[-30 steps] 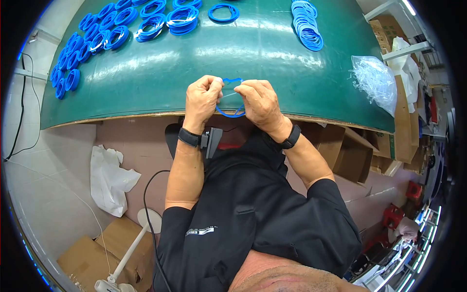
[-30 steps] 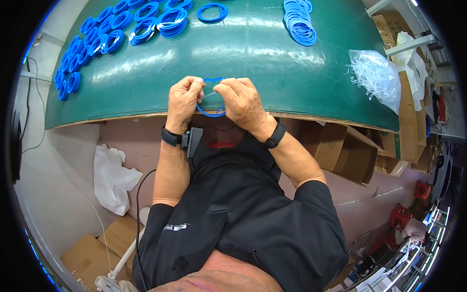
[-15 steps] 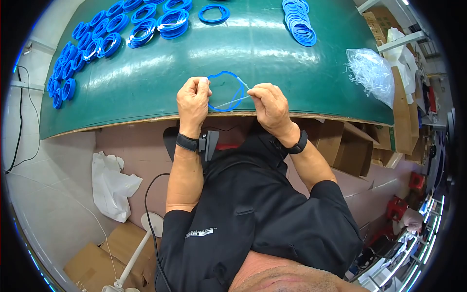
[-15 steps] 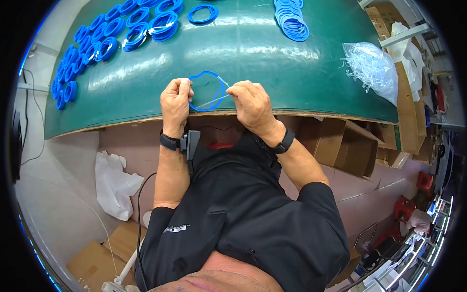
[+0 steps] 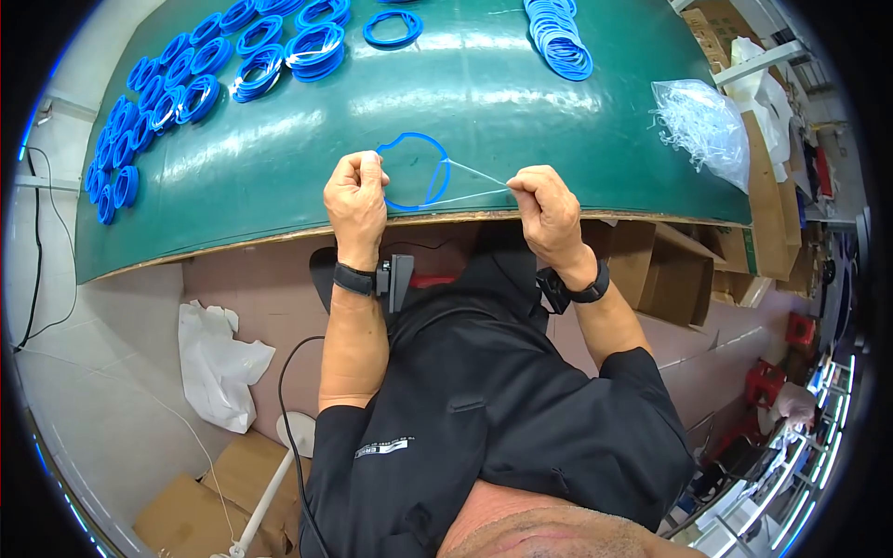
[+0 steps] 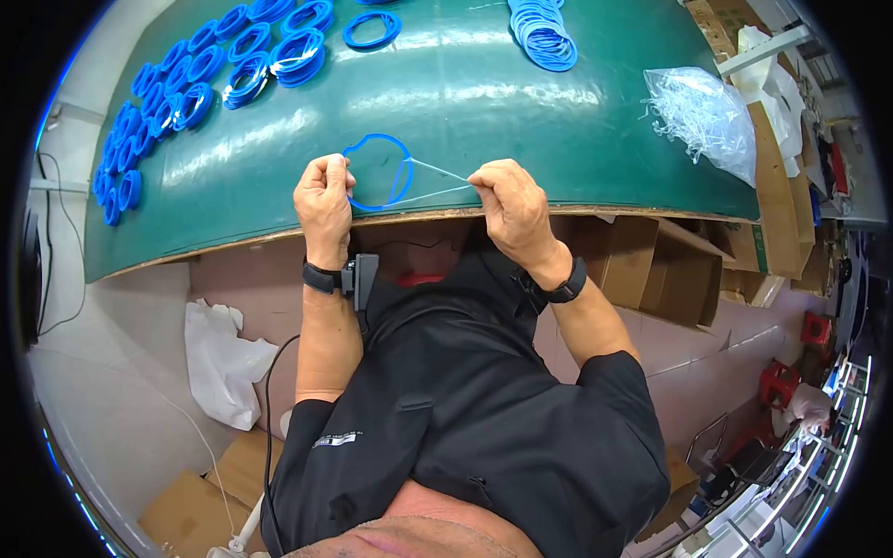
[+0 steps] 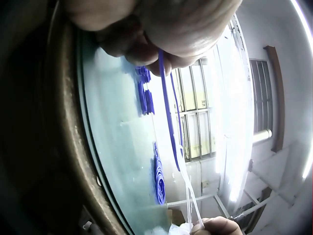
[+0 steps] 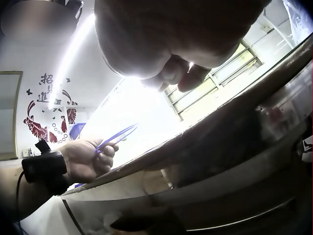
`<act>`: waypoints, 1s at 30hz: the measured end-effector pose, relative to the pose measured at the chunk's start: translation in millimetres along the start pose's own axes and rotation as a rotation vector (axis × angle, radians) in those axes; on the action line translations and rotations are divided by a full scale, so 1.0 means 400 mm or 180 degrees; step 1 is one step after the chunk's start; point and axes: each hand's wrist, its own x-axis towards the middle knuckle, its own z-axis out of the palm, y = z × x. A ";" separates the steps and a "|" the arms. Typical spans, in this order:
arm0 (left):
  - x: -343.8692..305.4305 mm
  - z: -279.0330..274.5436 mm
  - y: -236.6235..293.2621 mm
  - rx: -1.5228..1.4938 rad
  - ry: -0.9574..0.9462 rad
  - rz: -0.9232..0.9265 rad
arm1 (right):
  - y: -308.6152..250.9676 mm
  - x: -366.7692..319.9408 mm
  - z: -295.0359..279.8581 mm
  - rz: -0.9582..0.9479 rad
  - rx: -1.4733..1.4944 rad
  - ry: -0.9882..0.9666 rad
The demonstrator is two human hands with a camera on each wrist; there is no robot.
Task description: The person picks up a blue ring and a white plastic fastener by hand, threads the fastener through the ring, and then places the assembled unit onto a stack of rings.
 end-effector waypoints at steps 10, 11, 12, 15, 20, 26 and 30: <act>-0.007 0.003 0.017 -0.0025 0.0047 -0.0108 | -0.012 -0.017 -0.049 0.0236 0.0058 0.0001; -0.008 0.005 0.018 -0.0044 0.0069 -0.0116 | -0.011 -0.019 -0.054 0.0244 0.0049 0.0005; -0.009 0.006 0.017 -0.0063 0.0091 -0.0124 | -0.010 -0.021 -0.060 0.0240 0.0043 0.0010; -0.008 0.008 0.011 -0.0065 0.0100 -0.0081 | -0.010 -0.026 -0.074 0.0242 0.0013 0.0020; -0.008 0.018 0.000 0.0020 0.0257 0.0058 | -0.019 -0.036 -0.095 0.0342 0.0029 0.0016; -0.007 0.011 -0.010 0.0112 0.0238 0.0041 | -0.025 -0.040 -0.130 0.0396 -0.0005 0.0173; 0.002 -0.002 -0.026 0.0130 0.0251 -0.0039 | 0.017 -0.026 -0.202 0.0458 -0.0394 0.0342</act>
